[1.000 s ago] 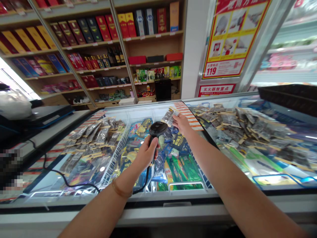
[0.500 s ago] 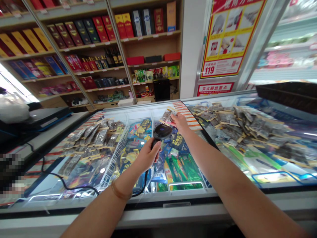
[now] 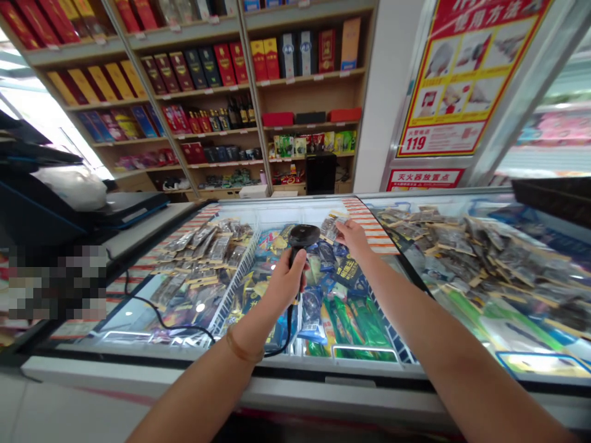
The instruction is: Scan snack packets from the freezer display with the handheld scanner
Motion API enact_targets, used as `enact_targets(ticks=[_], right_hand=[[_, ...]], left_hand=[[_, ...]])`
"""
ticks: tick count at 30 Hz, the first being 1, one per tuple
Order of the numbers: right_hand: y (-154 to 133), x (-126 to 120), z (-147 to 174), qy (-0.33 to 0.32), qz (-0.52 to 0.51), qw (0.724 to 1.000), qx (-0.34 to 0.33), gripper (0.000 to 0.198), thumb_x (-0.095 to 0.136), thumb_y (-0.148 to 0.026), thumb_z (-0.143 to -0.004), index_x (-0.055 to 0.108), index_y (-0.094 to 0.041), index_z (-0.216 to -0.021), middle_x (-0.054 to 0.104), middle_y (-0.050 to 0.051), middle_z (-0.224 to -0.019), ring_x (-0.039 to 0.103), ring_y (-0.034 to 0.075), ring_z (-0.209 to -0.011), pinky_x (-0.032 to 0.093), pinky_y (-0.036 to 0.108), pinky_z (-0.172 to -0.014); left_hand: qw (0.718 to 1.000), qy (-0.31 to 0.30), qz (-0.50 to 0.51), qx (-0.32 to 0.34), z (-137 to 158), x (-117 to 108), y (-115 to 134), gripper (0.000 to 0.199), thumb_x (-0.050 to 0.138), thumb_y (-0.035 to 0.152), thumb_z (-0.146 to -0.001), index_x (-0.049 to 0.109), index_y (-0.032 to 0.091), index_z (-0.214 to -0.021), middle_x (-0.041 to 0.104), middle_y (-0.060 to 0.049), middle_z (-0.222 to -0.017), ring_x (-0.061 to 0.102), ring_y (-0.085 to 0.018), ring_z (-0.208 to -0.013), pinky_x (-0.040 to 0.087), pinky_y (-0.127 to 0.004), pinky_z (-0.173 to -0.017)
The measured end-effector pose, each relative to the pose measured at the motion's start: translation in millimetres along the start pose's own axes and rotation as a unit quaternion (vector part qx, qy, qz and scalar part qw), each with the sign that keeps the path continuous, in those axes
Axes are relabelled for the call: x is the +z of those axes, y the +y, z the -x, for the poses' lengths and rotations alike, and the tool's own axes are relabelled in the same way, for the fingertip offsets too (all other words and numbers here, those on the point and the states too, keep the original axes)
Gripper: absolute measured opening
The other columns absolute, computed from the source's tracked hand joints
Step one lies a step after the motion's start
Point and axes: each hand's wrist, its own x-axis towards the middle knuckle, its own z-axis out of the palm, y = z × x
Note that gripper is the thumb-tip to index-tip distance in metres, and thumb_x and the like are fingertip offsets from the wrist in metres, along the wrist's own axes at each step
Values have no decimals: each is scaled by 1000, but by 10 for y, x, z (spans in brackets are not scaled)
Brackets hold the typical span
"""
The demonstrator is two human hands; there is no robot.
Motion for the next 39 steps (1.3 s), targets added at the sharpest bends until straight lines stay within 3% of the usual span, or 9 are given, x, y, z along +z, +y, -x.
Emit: enact_targets(ticks=[3, 6, 16, 19, 23, 27, 31, 34, 39], right_hand=[[-73, 277, 92, -27, 51, 998, 10, 32, 86, -34, -81, 57, -21, -75, 65, -3, -63, 66, 14, -60, 62, 29, -64], [-140, 726, 221, -82, 83, 993, 10, 31, 86, -33, -81, 59, -20, -74, 67, -2, -64, 64, 12, -54, 52, 23, -53], [-23, 2759, 1010, -262, 51, 961, 68, 30, 82, -15, -82, 57, -20, -67, 61, -4, -52, 63, 11, -52, 59, 23, -60], [73, 3134, 1142, -277, 78, 957, 44, 29, 82, -15, -80, 57, -21, -67, 58, -6, -50, 63, 12, -52, 60, 25, -60], [179, 3374, 1161, -265, 117, 957, -3, 21, 81, -17, -77, 62, -24, -71, 60, -7, -52, 73, 18, -64, 62, 29, -69], [238, 3319, 1123, -235, 145, 961, -27, 15, 76, -15, -78, 65, -25, -75, 67, -4, -62, 77, 22, -78, 62, 33, -79], [236, 2907, 995, -233, 141, 961, -49, 12, 65, -12, -82, 65, -24, -79, 70, -2, -71, 74, 18, -73, 62, 33, -79], [194, 2340, 778, -201, 167, 962, -78, 12, 62, -13, -83, 65, -24, -79, 70, -1, -74, 73, 18, -74, 61, 32, -80], [55, 1052, 324, -80, 261, 952, -137, 12, 61, -15, -81, 70, -23, -80, 75, 2, -85, 73, 21, -88, 57, 35, -91]], left_hand=[[999, 28, 16, 14, 81, -244, 245, 59, 66, 78, -80, 52, 22, -89, 61, 3, -69, 47, -7, -39, 32, -23, -37], [998, 57, 12, 27, 214, -558, 398, 60, 68, 79, -79, 52, 22, -87, 61, 4, -69, 47, -7, -39, 33, -22, -37], [978, 197, 59, 42, 625, -1399, 479, 60, 68, 78, -80, 53, 22, -94, 62, 4, -71, 49, -8, -41, 36, -21, -37], [963, 253, 76, 51, 697, -1612, 488, 61, 68, 79, -79, 53, 22, -96, 65, 3, -75, 49, -7, -42, 38, -22, -38], [950, 294, 95, 38, 756, -1834, 511, 59, 70, 76, -80, 55, 22, -98, 62, 4, -69, 51, -9, -43, 39, -22, -38], [954, 278, 108, 3, 738, -1872, 451, 60, 68, 78, -81, 55, 22, -95, 60, 5, -62, 50, -10, -41, 39, -22, -38], [963, 245, 114, -3, 650, -1626, 367, 62, 67, 81, -79, 53, 23, -93, 57, 5, -59, 54, -12, -43, 39, -22, -38], [971, 207, 117, 10, 543, -1291, 334, 63, 67, 81, -78, 52, 23, -95, 58, 5, -63, 53, -10, -43, 39, -22, -39], [984, 136, 112, 7, 294, -595, 286, 65, 66, 84, -76, 50, 23, -92, 59, 6, -66, 49, -8, -42, 38, -22, -39]])
